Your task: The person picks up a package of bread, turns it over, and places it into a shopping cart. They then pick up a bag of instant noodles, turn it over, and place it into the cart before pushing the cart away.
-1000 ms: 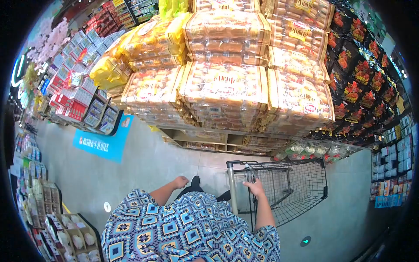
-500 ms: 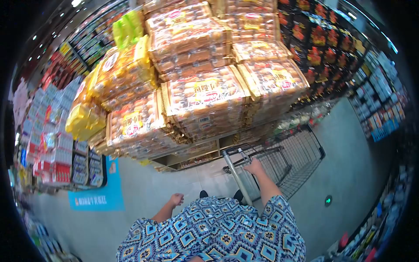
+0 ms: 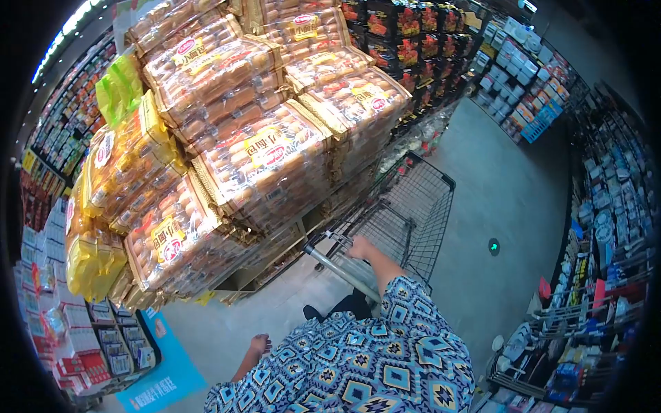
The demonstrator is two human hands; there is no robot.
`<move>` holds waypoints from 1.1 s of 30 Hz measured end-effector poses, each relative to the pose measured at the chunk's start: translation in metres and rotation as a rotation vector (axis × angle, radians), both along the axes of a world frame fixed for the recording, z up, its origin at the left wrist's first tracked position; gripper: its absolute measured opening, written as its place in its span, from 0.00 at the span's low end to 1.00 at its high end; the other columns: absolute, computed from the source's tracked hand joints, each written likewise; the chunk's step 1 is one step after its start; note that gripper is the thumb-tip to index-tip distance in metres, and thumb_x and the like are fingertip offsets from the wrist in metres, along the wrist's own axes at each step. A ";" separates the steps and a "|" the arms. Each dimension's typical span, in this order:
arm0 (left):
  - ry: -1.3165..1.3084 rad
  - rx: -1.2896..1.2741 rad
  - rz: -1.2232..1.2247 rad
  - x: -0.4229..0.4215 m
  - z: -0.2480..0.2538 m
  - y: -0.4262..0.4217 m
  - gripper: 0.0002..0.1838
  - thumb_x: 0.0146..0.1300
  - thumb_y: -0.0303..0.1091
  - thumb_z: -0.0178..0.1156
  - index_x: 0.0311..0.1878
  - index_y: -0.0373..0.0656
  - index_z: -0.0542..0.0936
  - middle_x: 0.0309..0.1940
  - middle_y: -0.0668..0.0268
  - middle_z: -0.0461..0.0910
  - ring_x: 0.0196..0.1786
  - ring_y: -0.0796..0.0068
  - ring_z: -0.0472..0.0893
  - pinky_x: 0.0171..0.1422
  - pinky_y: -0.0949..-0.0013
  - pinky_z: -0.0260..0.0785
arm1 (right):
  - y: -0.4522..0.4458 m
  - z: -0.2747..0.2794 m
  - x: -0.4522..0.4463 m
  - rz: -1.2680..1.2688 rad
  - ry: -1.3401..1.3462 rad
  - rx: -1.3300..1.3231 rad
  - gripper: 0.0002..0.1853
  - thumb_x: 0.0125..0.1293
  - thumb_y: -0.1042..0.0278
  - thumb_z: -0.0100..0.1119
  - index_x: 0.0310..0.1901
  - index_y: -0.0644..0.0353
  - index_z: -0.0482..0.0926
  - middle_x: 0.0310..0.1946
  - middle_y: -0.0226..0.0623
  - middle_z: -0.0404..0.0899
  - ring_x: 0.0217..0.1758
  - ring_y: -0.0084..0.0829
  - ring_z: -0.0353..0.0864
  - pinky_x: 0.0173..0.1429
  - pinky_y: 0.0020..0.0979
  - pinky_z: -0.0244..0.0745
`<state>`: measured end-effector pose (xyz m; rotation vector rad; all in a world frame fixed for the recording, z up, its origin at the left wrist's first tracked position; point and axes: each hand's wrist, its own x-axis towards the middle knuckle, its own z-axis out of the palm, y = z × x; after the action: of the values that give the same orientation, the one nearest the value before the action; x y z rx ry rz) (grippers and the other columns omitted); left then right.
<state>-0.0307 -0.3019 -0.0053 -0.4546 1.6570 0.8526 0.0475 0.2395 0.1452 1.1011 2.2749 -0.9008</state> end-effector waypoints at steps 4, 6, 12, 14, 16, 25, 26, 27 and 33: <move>0.008 -0.017 -0.080 -0.011 -0.006 0.009 0.18 0.65 0.43 0.55 0.53 0.42 0.77 0.37 0.60 0.80 0.33 0.66 0.80 0.34 0.63 0.72 | -0.007 -0.016 0.000 0.044 -0.026 0.007 0.29 0.42 0.61 0.69 0.49 0.64 0.78 0.45 0.52 0.81 0.51 0.46 0.80 0.55 0.38 0.74; 0.020 -0.009 -0.106 -0.014 -0.008 0.017 0.18 0.66 0.43 0.55 0.53 0.42 0.76 0.37 0.60 0.80 0.33 0.66 0.80 0.34 0.63 0.73 | -0.014 -0.009 0.000 0.009 -0.019 -0.017 0.29 0.42 0.60 0.69 0.48 0.64 0.79 0.44 0.50 0.81 0.50 0.45 0.80 0.55 0.38 0.75; 0.003 0.044 -0.112 -0.022 -0.011 0.042 0.18 0.66 0.42 0.55 0.54 0.42 0.76 0.37 0.61 0.80 0.33 0.66 0.81 0.33 0.64 0.73 | -0.026 -0.016 -0.013 0.072 -0.016 0.000 0.27 0.42 0.56 0.70 0.44 0.63 0.80 0.43 0.49 0.82 0.48 0.45 0.81 0.53 0.39 0.75; -0.015 0.029 -0.148 -0.026 -0.004 0.056 0.18 0.66 0.43 0.55 0.53 0.43 0.76 0.37 0.62 0.80 0.33 0.66 0.81 0.33 0.64 0.73 | -0.029 -0.020 -0.015 0.006 0.011 -0.013 0.27 0.41 0.55 0.71 0.42 0.64 0.81 0.41 0.50 0.83 0.46 0.45 0.82 0.52 0.39 0.76; -0.001 0.043 -0.153 -0.032 -0.005 0.065 0.17 0.65 0.43 0.55 0.53 0.44 0.77 0.37 0.62 0.80 0.33 0.66 0.81 0.33 0.64 0.73 | -0.031 -0.023 -0.020 0.040 0.035 -0.009 0.26 0.41 0.54 0.72 0.42 0.62 0.81 0.41 0.50 0.83 0.46 0.46 0.82 0.51 0.40 0.76; 0.096 0.050 -0.178 -0.072 0.000 0.127 0.17 0.66 0.43 0.54 0.51 0.43 0.77 0.37 0.63 0.81 0.34 0.69 0.82 0.33 0.66 0.73 | -0.010 -0.038 -0.017 0.126 0.100 -0.436 0.39 0.52 0.44 0.70 0.56 0.69 0.71 0.45 0.46 0.80 0.44 0.38 0.80 0.48 0.36 0.77; 0.097 0.047 -0.174 -0.073 0.001 0.133 0.17 0.66 0.43 0.54 0.51 0.43 0.77 0.37 0.63 0.81 0.34 0.69 0.82 0.33 0.66 0.73 | -0.008 -0.025 -0.016 0.130 0.101 -0.439 0.39 0.52 0.44 0.70 0.56 0.69 0.71 0.45 0.46 0.80 0.44 0.38 0.80 0.48 0.36 0.77; 0.108 0.069 -0.167 -0.073 0.004 0.137 0.16 0.66 0.43 0.55 0.51 0.44 0.77 0.37 0.63 0.81 0.34 0.69 0.82 0.33 0.66 0.73 | -0.008 -0.009 -0.016 0.041 0.055 -0.500 0.39 0.54 0.42 0.68 0.57 0.67 0.70 0.45 0.46 0.79 0.43 0.37 0.80 0.44 0.35 0.77; 0.119 0.104 -0.143 -0.067 0.022 0.156 0.16 0.65 0.43 0.56 0.50 0.44 0.77 0.37 0.64 0.81 0.34 0.70 0.81 0.34 0.67 0.72 | -0.009 0.007 -0.006 -0.085 0.115 -0.453 0.40 0.60 0.39 0.61 0.62 0.66 0.66 0.51 0.50 0.77 0.48 0.39 0.79 0.45 0.35 0.79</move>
<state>-0.0975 -0.1456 0.0163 -0.2135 1.7223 0.8680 0.0414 0.2304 0.1518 0.9633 1.9745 -1.4578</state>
